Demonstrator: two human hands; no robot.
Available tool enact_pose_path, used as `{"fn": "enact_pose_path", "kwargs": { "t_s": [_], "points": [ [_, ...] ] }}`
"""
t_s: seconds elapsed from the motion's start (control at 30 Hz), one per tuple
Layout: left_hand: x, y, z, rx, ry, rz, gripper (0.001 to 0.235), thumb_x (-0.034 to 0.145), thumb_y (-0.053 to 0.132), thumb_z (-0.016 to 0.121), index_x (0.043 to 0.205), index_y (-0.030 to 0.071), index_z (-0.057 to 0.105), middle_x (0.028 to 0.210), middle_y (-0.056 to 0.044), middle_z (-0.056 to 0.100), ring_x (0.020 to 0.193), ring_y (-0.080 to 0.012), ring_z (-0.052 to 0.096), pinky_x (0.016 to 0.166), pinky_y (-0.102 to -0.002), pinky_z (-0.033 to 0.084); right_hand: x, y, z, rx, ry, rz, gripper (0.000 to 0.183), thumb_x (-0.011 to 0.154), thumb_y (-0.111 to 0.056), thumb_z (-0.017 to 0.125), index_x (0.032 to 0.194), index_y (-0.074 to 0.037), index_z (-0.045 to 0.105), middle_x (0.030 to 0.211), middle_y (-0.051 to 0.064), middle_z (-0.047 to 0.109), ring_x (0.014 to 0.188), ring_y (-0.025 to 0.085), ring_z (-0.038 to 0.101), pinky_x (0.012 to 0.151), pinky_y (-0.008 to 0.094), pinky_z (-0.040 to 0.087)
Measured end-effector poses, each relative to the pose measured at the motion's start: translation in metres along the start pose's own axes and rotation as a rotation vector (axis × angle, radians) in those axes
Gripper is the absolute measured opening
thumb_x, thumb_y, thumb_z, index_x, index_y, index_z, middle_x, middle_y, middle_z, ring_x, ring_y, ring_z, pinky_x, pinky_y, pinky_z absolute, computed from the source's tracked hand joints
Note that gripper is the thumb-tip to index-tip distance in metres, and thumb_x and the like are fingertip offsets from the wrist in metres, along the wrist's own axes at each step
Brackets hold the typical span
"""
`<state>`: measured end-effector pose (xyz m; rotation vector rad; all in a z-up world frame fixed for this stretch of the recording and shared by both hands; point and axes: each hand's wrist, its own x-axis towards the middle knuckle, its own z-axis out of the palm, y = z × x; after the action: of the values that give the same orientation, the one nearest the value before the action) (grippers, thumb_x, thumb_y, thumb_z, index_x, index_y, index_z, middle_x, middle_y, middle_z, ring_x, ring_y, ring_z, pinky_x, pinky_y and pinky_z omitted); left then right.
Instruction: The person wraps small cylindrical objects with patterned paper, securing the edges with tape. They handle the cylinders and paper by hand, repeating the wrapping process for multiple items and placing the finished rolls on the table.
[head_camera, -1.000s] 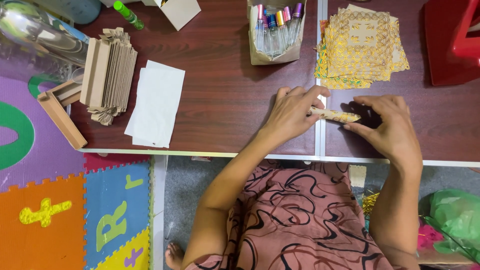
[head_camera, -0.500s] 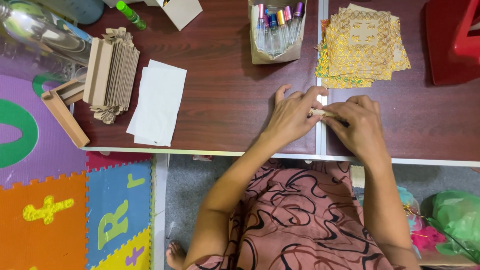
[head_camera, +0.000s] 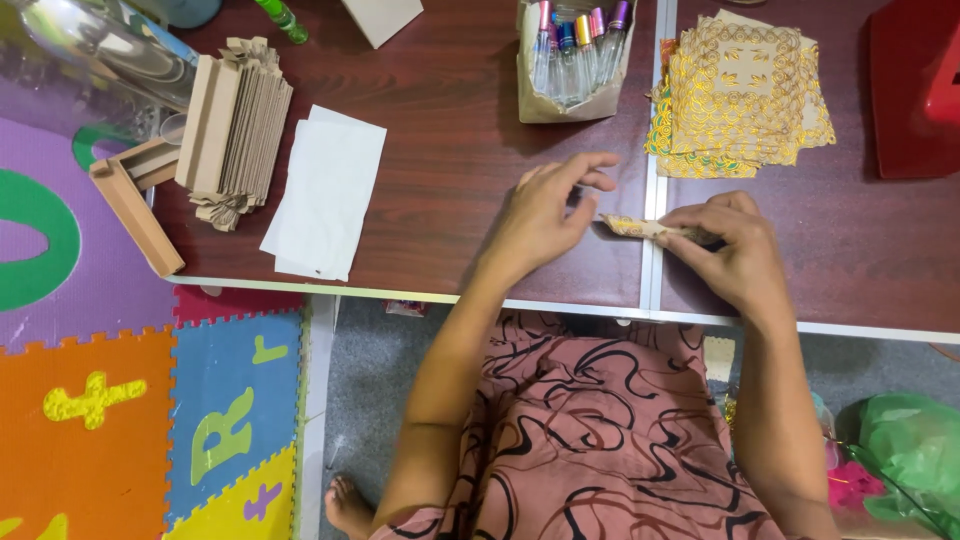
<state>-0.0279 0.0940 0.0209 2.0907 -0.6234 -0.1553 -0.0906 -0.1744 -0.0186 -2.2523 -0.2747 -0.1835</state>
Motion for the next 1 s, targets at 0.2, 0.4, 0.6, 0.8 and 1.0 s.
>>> {"fn": "enact_pose_path", "kwargs": {
  "t_s": [0.2, 0.4, 0.6, 0.8, 1.0],
  "points": [
    [0.002, 0.014, 0.004, -0.128, -0.058, -0.128, 0.034, 0.103, 0.023, 0.050, 0.135, 0.019, 0.062, 0.124, 0.002, 0.077, 0.111, -0.0169, 0.073, 0.080, -0.034, 0.058, -0.004, 0.012, -0.004, 0.242, -0.091, 0.096, 0.024, 0.087, -0.013, 0.084, 0.110, -0.012, 0.077, 0.103, 0.002, 0.071, 0.102, 0.013, 0.055, 0.092, 0.025, 0.044],
    [0.016, 0.012, 0.029, 0.165, -0.168, -0.008, 0.048, 0.094, 0.047, 0.057, 0.135, 0.024, 0.064, 0.127, -0.004, 0.074, 0.119, -0.0269, 0.063, 0.102, -0.047, 0.039, -0.002, 0.012, -0.003, 0.068, -0.067, 0.020, 0.022, 0.087, -0.018, 0.087, 0.107, -0.013, 0.079, 0.103, -0.001, 0.074, 0.104, 0.017, 0.052, 0.095, 0.029, 0.041],
    [0.012, 0.011, 0.060, 0.357, -0.149, -0.006, 0.022, 0.091, 0.035, 0.068, 0.111, 0.028, 0.075, 0.104, 0.003, 0.079, 0.106, -0.0255, 0.063, 0.096, -0.046, 0.030, 0.007, -0.005, -0.007, -0.197, -0.118, -0.070, 0.022, 0.090, -0.028, 0.083, 0.110, -0.021, 0.079, 0.100, -0.010, 0.074, 0.102, 0.021, 0.047, 0.096, 0.042, 0.032],
    [0.011, 0.012, 0.069, 0.390, -0.089, 0.019, 0.021, 0.091, 0.029, 0.067, 0.109, 0.025, 0.077, 0.103, 0.002, 0.078, 0.105, -0.0238, 0.061, 0.098, -0.047, 0.029, 0.009, -0.005, -0.010, -0.198, -0.137, -0.109, 0.025, 0.090, -0.029, 0.082, 0.113, -0.017, 0.079, 0.099, -0.008, 0.074, 0.103, 0.022, 0.048, 0.095, 0.040, 0.033],
    [0.011, 0.007, 0.073, 0.442, -0.039, 0.084, 0.022, 0.090, 0.039, 0.068, 0.108, 0.029, 0.074, 0.098, 0.004, 0.077, 0.102, -0.0256, 0.060, 0.096, -0.049, 0.030, 0.008, -0.004, -0.010, -0.158, -0.140, -0.009, 0.027, 0.089, -0.031, 0.083, 0.108, -0.015, 0.071, 0.104, -0.001, 0.067, 0.105, 0.022, 0.052, 0.100, 0.040, 0.033]
  ]
}}
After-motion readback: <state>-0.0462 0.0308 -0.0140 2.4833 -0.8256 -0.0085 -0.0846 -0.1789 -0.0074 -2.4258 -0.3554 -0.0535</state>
